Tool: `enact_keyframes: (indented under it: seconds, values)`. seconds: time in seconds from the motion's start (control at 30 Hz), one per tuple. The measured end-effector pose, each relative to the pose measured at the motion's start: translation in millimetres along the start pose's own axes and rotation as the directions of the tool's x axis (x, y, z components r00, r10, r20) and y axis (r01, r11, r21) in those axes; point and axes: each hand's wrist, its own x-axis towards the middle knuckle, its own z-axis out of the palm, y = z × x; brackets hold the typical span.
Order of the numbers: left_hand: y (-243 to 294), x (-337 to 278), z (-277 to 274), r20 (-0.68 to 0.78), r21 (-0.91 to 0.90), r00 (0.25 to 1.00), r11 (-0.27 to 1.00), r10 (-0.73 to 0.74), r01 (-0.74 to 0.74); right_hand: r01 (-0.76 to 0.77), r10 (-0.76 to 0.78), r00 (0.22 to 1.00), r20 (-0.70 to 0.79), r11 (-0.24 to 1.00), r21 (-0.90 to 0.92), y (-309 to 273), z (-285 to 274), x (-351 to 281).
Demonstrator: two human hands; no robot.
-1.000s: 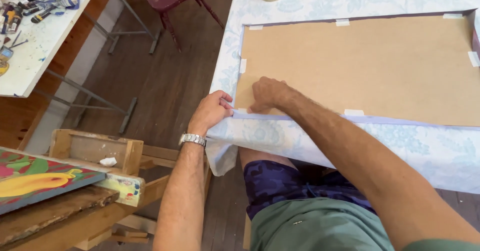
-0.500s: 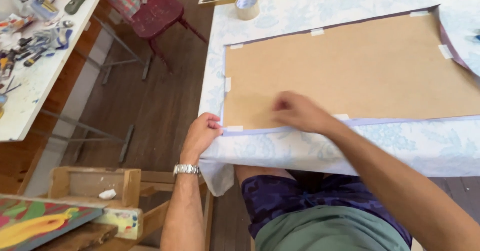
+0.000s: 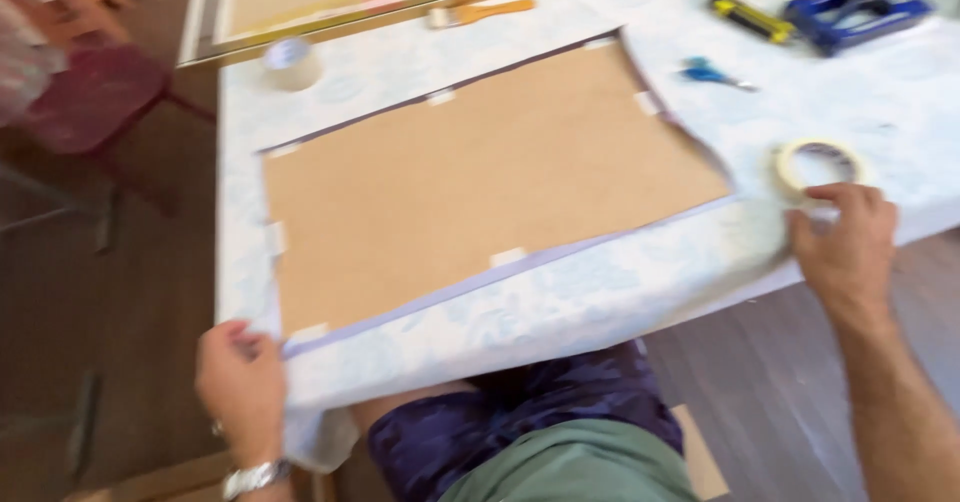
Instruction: Taping a protective backing board onto the back of a framed artwork using masking tape.
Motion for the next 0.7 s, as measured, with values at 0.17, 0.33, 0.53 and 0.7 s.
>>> enact_keyframes:
  seconds: [0.17, 0.33, 0.53, 0.7]
  values:
    - [22.2, -14.1, -10.4, -0.194, -0.153, 0.980, 0.985, 0.046, -0.076, -0.071, 0.074, 0.976, 0.203, 0.997, -0.022, -32.0, -54.7, 23.8]
    - [55.1, -23.3, -2.8, -0.354, -0.220, 0.930, 0.959, 0.094, -0.180, 0.155, -0.123, 0.963, 0.241, 0.981, -0.119, 5.6, -30.2, 35.7]
    - [172.2, -59.0, 28.4, 0.029, -0.558, 0.958, 0.800, 0.285, -0.221, -0.601, 0.404, 0.724, 0.559, 0.766, 0.226, -133.0, -83.9, 30.0]
    - [302.1, -82.2, 22.8, 0.170, -0.755, 0.717, 0.556, 0.677, -0.346, -0.855, 0.539, 0.518, 0.665, 0.344, 0.387, -198.9, -92.3, -6.2]
